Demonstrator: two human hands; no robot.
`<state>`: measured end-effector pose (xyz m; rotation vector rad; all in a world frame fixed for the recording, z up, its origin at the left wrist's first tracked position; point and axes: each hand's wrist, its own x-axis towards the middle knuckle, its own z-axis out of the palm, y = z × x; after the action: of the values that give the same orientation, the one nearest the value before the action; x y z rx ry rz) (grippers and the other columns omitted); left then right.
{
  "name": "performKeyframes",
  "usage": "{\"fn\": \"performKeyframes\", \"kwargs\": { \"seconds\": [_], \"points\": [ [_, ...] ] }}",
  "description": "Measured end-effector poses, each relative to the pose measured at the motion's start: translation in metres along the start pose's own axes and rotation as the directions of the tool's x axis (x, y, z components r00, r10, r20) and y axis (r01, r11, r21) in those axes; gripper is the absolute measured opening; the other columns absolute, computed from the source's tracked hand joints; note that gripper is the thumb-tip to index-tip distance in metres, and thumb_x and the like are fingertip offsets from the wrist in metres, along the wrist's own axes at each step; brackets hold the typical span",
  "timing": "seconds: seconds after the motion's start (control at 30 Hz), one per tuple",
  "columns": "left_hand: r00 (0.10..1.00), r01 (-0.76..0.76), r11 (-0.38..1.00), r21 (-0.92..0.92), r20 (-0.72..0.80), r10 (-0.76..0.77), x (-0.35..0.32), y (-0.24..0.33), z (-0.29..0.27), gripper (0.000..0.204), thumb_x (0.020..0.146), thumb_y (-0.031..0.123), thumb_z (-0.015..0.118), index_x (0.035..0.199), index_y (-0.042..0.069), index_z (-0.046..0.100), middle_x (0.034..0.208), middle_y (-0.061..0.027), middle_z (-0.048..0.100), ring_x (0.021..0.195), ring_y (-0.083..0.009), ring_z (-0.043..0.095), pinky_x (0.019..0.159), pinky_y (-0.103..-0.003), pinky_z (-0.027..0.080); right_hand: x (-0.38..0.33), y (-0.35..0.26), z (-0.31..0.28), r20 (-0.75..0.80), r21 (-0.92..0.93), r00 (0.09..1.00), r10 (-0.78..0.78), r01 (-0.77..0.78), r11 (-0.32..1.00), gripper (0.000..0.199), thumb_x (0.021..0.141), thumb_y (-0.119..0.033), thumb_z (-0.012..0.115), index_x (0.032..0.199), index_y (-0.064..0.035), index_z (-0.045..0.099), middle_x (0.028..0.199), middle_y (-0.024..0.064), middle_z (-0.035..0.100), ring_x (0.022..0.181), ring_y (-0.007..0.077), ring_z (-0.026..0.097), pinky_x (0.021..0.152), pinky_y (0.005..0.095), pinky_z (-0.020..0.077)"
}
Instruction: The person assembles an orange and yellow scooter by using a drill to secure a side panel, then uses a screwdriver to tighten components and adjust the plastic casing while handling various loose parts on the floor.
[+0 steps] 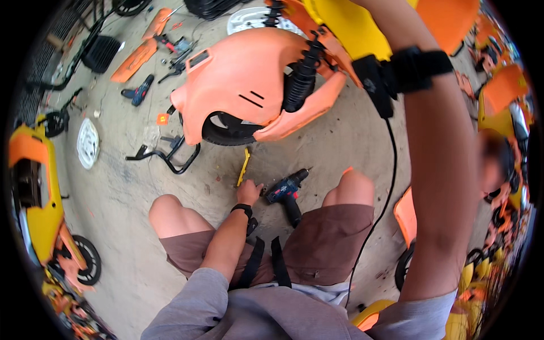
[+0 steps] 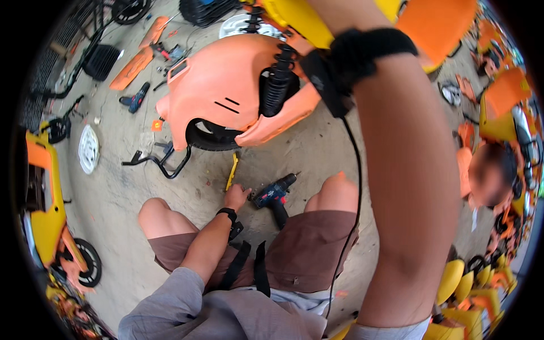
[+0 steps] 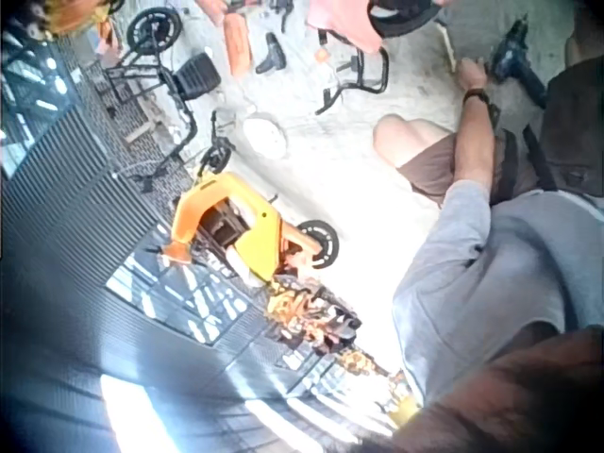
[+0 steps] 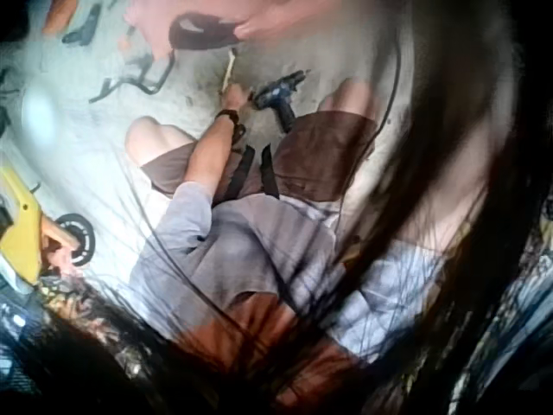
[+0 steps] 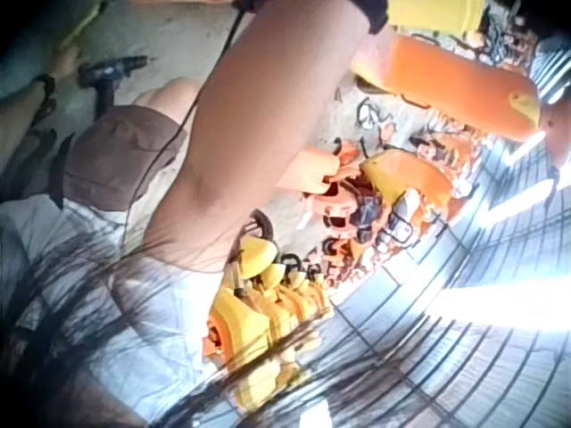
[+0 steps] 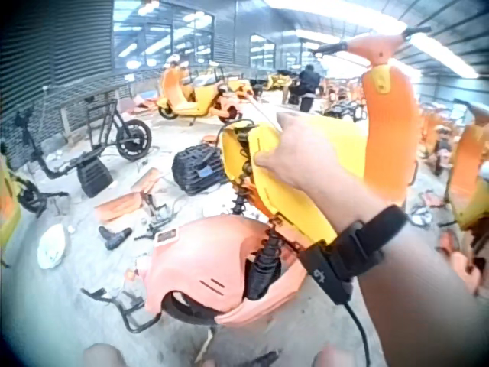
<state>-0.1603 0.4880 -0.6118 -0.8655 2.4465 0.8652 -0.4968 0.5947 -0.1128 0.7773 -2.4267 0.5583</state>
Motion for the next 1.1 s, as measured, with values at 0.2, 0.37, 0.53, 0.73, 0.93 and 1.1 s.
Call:
{"fn": "performKeyframes", "kwargs": {
  "seconds": [0.2, 0.37, 0.53, 0.73, 0.93, 1.1],
  "points": [
    [0.849, -0.326, 0.836, -0.441, -0.526, 0.053, -0.01, 0.112, -0.074, 0.054, 0.08, 0.032, 0.077, 0.112, -0.005, 0.055, 0.099, -0.0213, 0.064, 0.093, -0.0357, 0.062, 0.085, -0.041, 0.048, -0.003, 0.014, 0.002, -0.039, 0.065, 0.999, 0.017, -0.014, 0.998, 0.045, 0.073, -0.026, 0.075, 0.106, 0.0002, 0.062, 0.108, 0.0196, 0.063, 0.1, 0.0361, 0.063, 0.087, 0.0421, 0.0523],
    [0.745, -0.628, 0.655, -0.419, -0.565, 0.354, -0.021, 0.172, -0.142, 0.062, 0.077, 0.027, 0.081, 0.118, -0.008, 0.05, 0.107, -0.0233, 0.064, 0.098, -0.0306, 0.063, 0.087, -0.037, 0.048, -0.003, 0.006, -0.007, 0.098, 0.084, 0.992, 0.078, -0.086, 0.993, 0.04, 0.074, -0.027, 0.077, 0.1, 0.0015, 0.067, 0.102, 0.0211, 0.068, 0.094, 0.0346, 0.067, 0.083, 0.0402, 0.0543],
    [0.845, -0.405, 0.902, -0.148, -0.438, 0.308, -0.021, 0.175, -0.157, 0.055, 0.072, 0.037, 0.083, 0.093, -0.008, 0.061, 0.081, -0.0253, 0.066, 0.081, -0.0414, 0.066, 0.072, -0.041, 0.051, 0.001, 0.013, -0.008, 0.095, -0.005, 0.994, 0.049, -0.049, 0.999, 0.04, 0.075, -0.036, 0.075, 0.101, -0.005, 0.072, 0.097, 0.0141, 0.071, 0.094, 0.0312, 0.068, 0.083, 0.0381, 0.0545],
    [0.781, -0.533, 0.835, -0.14, -0.461, 0.421, -0.008, 0.175, -0.153, 0.062, 0.072, 0.038, 0.083, 0.105, -0.009, 0.059, 0.09, -0.029, 0.066, 0.088, -0.0445, 0.065, 0.075, -0.044, 0.051, 0.0, 0.029, -0.026, 0.2, -0.122, 0.968, -0.152, 0.179, 0.976, 0.061, 0.076, -0.031, 0.074, 0.129, -0.0069, 0.056, 0.118, 0.0198, 0.064, 0.109, 0.032, 0.063, 0.092, 0.0402, 0.0508],
    [0.818, -0.518, 0.85, -0.096, -0.346, 0.459, -0.004, 0.165, -0.167, 0.062, 0.073, 0.037, 0.081, 0.108, -0.009, 0.058, 0.093, -0.0297, 0.066, 0.092, -0.045, 0.063, 0.078, -0.046, 0.051, -0.166, 0.117, -0.02, -0.043, 0.672, 0.927, 0.372, -0.248, 0.698, 0.044, 0.094, -0.043, 0.055, 0.103, -0.0005, 0.064, 0.066, 0.0076, 0.058, 0.049, 0.0167, 0.052, 0.046, 0.0344, 0.0441],
    [0.896, -0.426, 0.902, -0.064, -0.169, 0.411, -0.008, 0.169, -0.186, 0.062, 0.074, 0.038, 0.081, 0.106, -0.01, 0.059, 0.095, -0.0299, 0.066, 0.095, -0.0442, 0.063, 0.08, -0.047, 0.051, -0.294, 0.062, 0.013, 0.767, 0.551, 0.16, 0.622, -0.661, -0.51, 0.031, 0.098, -0.031, 0.045, 0.104, -0.0041, 0.06, 0.075, 0.0031, 0.052, 0.055, 0.0118, 0.047, 0.048, 0.0296, 0.0438]
  ]
}}
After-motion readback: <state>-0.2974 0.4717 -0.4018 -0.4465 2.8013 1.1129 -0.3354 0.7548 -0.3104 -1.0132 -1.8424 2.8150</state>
